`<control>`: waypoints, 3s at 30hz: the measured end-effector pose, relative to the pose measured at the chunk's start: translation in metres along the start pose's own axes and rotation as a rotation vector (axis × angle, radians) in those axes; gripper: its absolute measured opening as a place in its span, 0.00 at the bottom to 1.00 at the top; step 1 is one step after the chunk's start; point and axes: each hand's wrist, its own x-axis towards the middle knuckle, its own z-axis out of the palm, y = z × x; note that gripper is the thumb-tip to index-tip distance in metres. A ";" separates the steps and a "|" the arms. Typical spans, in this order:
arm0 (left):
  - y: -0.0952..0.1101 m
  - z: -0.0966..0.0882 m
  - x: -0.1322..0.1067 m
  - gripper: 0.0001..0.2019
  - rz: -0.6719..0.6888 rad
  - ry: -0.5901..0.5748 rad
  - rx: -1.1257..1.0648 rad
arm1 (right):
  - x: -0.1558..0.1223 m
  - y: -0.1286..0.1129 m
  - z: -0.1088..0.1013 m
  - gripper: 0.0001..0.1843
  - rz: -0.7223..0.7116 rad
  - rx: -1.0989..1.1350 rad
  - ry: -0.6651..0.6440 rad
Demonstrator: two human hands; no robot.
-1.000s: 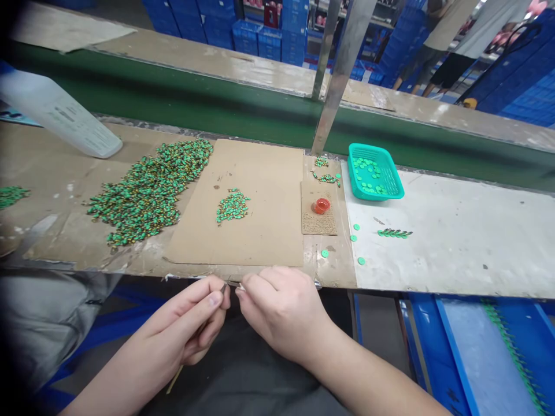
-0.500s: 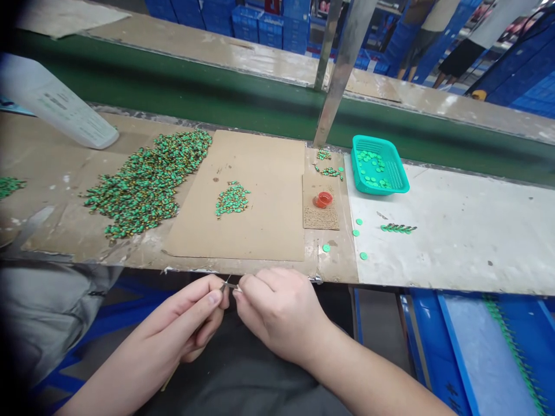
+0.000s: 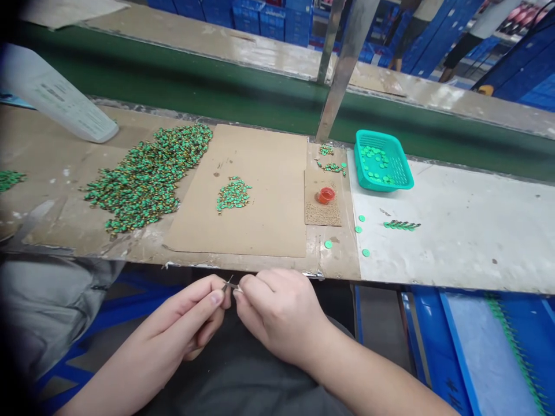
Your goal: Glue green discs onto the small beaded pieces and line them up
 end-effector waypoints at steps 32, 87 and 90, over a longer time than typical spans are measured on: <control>0.014 0.001 -0.006 0.31 0.142 0.107 0.132 | -0.007 0.004 0.001 0.18 0.073 0.023 0.070; 0.006 0.009 -0.003 0.32 0.176 0.082 0.240 | -0.019 0.007 0.002 0.21 0.086 -0.011 0.064; 0.007 0.009 -0.003 0.32 0.157 0.083 0.227 | -0.020 0.009 0.002 0.20 0.119 0.011 0.100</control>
